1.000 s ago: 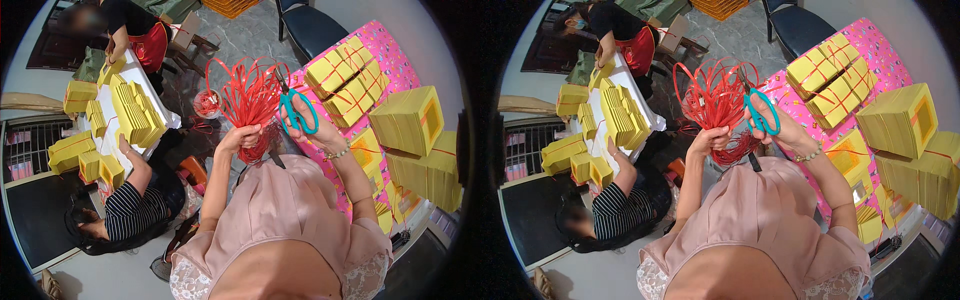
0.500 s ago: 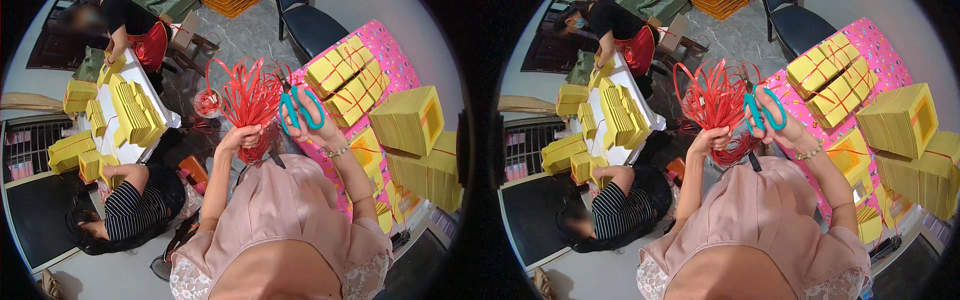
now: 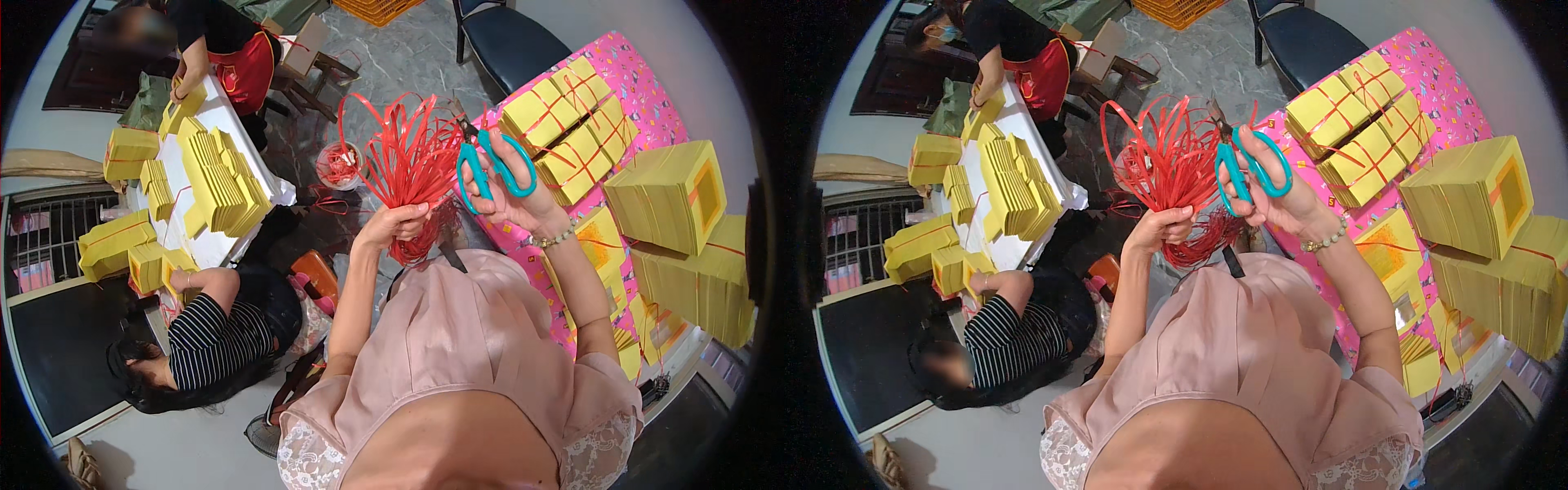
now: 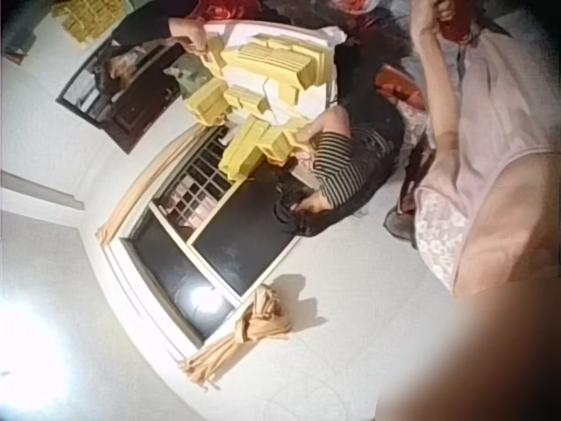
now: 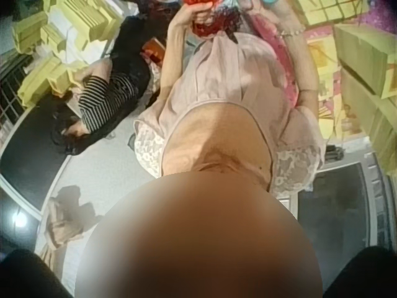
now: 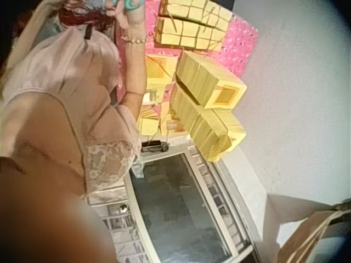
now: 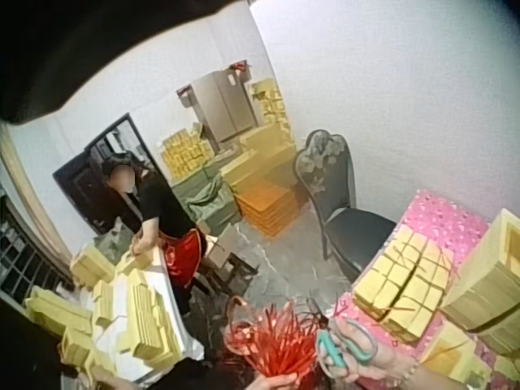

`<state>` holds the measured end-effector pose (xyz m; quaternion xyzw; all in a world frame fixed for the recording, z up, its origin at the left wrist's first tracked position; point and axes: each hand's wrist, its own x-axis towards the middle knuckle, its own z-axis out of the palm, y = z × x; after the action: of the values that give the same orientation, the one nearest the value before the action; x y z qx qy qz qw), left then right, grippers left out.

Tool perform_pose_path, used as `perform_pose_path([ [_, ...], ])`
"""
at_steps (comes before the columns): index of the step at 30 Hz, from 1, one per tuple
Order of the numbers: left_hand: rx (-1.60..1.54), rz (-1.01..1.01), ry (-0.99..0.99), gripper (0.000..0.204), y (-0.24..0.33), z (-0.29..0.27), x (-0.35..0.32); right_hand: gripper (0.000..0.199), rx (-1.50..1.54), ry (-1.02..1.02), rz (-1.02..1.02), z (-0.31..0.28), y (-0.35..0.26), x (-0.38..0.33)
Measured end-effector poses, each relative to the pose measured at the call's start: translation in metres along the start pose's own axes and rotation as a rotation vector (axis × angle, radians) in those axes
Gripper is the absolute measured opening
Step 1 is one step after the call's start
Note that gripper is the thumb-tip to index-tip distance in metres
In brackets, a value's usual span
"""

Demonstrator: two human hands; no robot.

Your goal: Cutting a large bundle of red plastic strips into smaller lengths using scissors.

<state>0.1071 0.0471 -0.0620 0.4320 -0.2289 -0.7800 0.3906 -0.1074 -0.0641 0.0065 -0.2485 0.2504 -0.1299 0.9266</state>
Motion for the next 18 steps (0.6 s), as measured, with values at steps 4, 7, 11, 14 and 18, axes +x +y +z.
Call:
perform_pose_path([
  [4,-0.006,-0.010,-0.006,0.024,-0.002,-0.004,0.001,0.058,-0.095,0.077,-0.117,-0.005,-0.001,0.001],
  [7,-0.017,-0.006,-0.020,0.025,-0.003,-0.006,0.001,0.057,-0.078,0.065,-0.134,-0.002,-0.006,-0.003],
  [11,-0.009,-0.005,-0.005,0.026,-0.005,-0.008,0.001,0.057,0.004,-0.005,-0.124,0.004,0.000,-0.009],
  [14,0.000,0.018,0.016,0.026,-0.005,-0.006,0.002,0.059,-0.023,-0.062,-0.048,0.009,0.007,-0.018],
  [18,0.061,0.051,0.076,0.023,-0.003,0.001,-0.001,0.060,-0.126,-0.021,-0.023,0.008,0.014,-0.015],
])
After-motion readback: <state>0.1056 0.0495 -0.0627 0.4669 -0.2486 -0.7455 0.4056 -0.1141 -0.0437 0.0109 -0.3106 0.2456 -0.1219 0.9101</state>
